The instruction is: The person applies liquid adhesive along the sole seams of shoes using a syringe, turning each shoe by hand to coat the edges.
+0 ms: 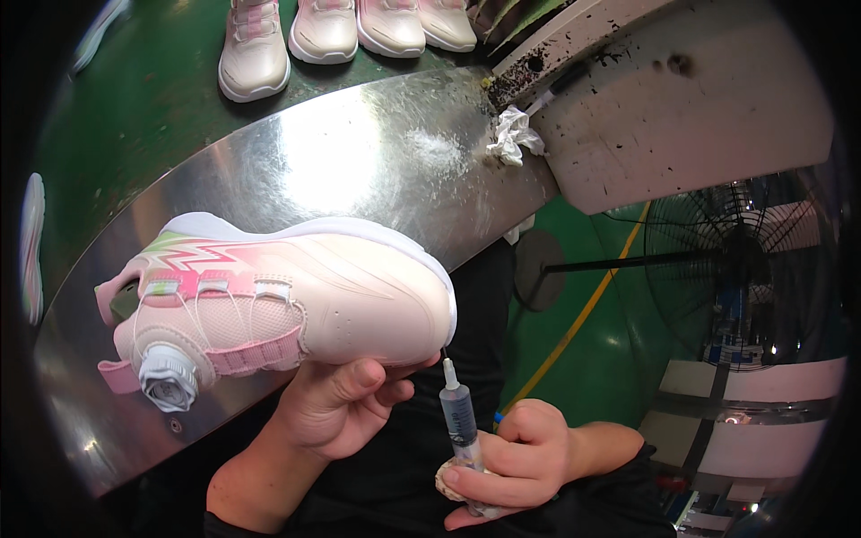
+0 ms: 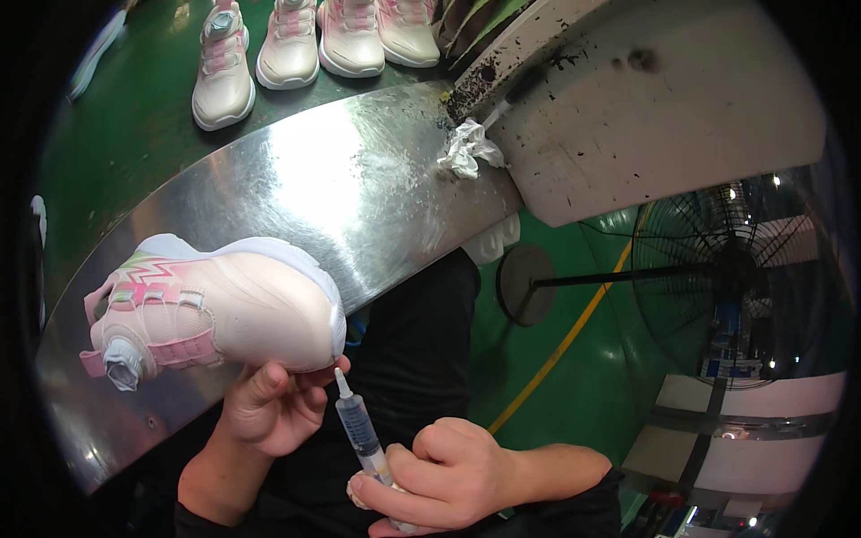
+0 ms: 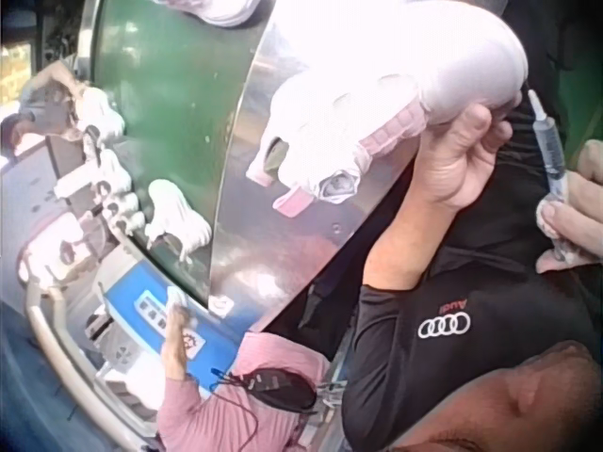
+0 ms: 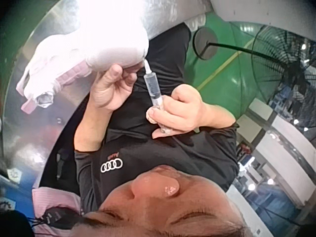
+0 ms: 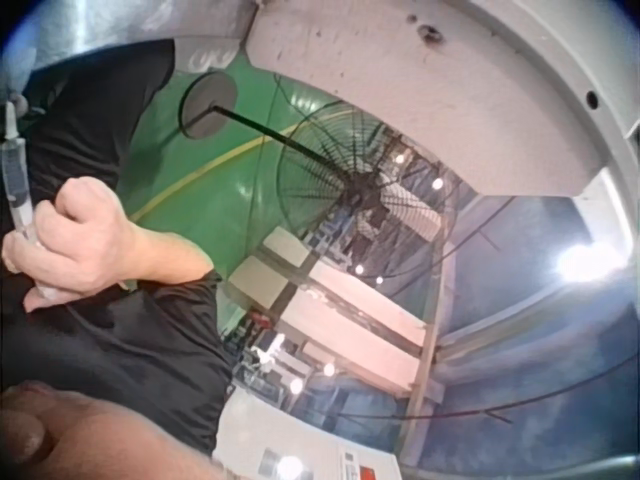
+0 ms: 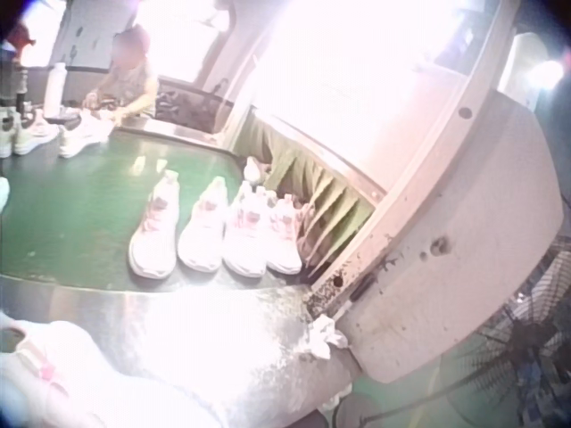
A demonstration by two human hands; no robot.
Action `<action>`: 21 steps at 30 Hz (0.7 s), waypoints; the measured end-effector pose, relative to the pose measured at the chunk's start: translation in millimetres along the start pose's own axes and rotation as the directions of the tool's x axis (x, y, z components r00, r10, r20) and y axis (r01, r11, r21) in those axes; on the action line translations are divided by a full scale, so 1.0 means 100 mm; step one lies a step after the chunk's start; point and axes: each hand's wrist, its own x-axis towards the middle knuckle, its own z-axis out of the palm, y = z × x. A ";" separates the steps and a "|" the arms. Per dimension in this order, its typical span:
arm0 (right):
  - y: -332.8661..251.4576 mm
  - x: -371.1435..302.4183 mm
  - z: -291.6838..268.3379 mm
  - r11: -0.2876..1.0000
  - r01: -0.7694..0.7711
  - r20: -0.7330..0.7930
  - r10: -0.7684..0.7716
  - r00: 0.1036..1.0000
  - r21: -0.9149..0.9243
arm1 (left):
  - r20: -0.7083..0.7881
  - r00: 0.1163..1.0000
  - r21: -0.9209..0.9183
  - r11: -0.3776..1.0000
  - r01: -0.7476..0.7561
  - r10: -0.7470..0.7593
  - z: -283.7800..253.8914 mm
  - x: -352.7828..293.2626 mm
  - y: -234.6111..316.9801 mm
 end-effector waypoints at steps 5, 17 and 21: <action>0.03 0.00 0.05 0.999 0.026 -0.014 -0.026 1.000 -0.044 | -0.038 0.999 0.009 1.000 0.005 -0.004 0.04 -0.03 0.03; 0.38 0.06 -0.04 0.998 0.008 -0.152 -0.017 0.988 -0.059 | 0.113 0.993 -0.094 0.995 0.044 -0.033 -0.15 -0.50 0.09; 0.98 0.39 0.32 0.997 -0.016 -0.175 0.002 0.985 -0.080 | -0.400 0.915 0.143 0.990 0.009 0.049 0.06 -1.30 0.22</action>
